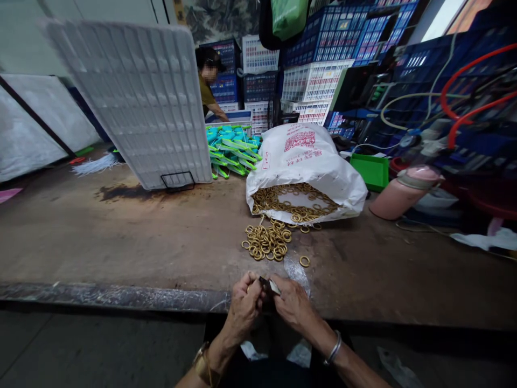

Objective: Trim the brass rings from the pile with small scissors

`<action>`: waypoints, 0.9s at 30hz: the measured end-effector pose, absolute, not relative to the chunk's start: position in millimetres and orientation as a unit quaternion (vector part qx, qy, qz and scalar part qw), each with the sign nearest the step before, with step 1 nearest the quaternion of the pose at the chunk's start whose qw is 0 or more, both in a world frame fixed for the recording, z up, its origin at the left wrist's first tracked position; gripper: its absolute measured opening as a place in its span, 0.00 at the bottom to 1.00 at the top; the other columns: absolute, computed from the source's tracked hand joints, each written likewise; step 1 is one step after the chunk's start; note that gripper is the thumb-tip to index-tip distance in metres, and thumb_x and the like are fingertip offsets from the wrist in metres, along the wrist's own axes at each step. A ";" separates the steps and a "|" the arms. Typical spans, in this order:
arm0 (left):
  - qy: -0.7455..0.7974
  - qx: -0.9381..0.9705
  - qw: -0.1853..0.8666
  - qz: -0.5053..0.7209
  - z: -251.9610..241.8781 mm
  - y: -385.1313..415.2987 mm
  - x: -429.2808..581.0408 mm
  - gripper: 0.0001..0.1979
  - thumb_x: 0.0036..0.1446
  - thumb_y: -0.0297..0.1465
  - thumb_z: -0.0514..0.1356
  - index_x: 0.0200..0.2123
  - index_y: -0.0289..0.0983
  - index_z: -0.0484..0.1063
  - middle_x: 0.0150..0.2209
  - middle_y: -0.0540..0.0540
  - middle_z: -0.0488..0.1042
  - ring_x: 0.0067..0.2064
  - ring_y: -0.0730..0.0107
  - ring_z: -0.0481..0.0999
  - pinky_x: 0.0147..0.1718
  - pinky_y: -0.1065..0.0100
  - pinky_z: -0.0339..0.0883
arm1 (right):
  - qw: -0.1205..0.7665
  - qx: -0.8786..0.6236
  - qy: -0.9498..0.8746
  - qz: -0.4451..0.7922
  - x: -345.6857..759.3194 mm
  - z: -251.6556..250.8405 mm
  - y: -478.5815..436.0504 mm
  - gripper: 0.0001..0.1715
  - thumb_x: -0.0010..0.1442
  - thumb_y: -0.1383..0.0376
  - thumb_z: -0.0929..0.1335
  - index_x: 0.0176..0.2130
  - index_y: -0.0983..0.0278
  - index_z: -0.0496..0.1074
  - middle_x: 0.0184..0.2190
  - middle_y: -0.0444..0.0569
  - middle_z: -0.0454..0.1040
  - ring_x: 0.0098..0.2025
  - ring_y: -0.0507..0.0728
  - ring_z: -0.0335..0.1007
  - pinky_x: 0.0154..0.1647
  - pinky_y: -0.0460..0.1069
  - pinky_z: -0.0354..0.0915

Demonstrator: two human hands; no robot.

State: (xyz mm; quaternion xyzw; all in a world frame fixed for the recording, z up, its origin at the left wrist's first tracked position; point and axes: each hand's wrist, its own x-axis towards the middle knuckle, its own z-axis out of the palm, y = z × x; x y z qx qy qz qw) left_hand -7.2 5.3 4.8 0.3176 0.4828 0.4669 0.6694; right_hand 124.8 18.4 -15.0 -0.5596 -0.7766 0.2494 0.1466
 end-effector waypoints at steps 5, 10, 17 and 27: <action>0.487 0.342 0.663 0.455 6.5 -2.3 -8.4 0.19 0.44 0.46 0.59 0.22 0.36 0.59 0.15 0.57 0.59 0.14 0.85 0.53 0.13 0.79 0.45 | 0.104 -0.584 -0.784 0.180 132.0 -24.7 21.9 0.15 0.44 0.73 0.58 0.34 0.63 0.64 0.23 0.45 0.69 0.25 0.53 0.63 0.25 0.46 0.47; 0.431 0.304 0.724 0.446 17.8 -9.2 -10.8 0.15 0.47 0.43 0.59 0.26 0.37 0.61 0.18 0.56 0.62 0.14 0.85 0.53 0.12 0.80 0.43 | 0.109 -0.673 -0.725 0.102 161.2 -11.4 34.7 0.13 0.47 0.74 0.58 0.32 0.63 0.64 0.24 0.47 0.70 0.24 0.52 0.63 0.24 0.46 0.46; 0.380 0.270 0.773 0.431 11.7 -4.3 -11.5 0.14 0.49 0.40 0.57 0.27 0.33 0.67 0.22 0.49 0.67 0.18 0.82 0.59 0.13 0.78 0.49 | 0.148 -0.700 -0.694 0.083 206.5 -3.1 58.0 0.10 0.56 0.63 0.60 0.39 0.61 0.63 0.33 0.46 0.69 0.32 0.52 0.64 0.29 0.44 0.50; 0.334 0.139 0.811 0.460 8.8 -3.6 -14.7 0.10 0.44 0.33 0.61 0.29 0.33 0.66 0.25 0.49 0.67 0.23 0.79 0.65 0.14 0.79 0.52 | 0.130 -0.689 -0.698 0.146 197.5 -6.8 65.0 0.05 0.54 0.65 0.60 0.32 0.62 0.63 0.25 0.43 0.66 0.27 0.51 0.61 0.25 0.44 0.47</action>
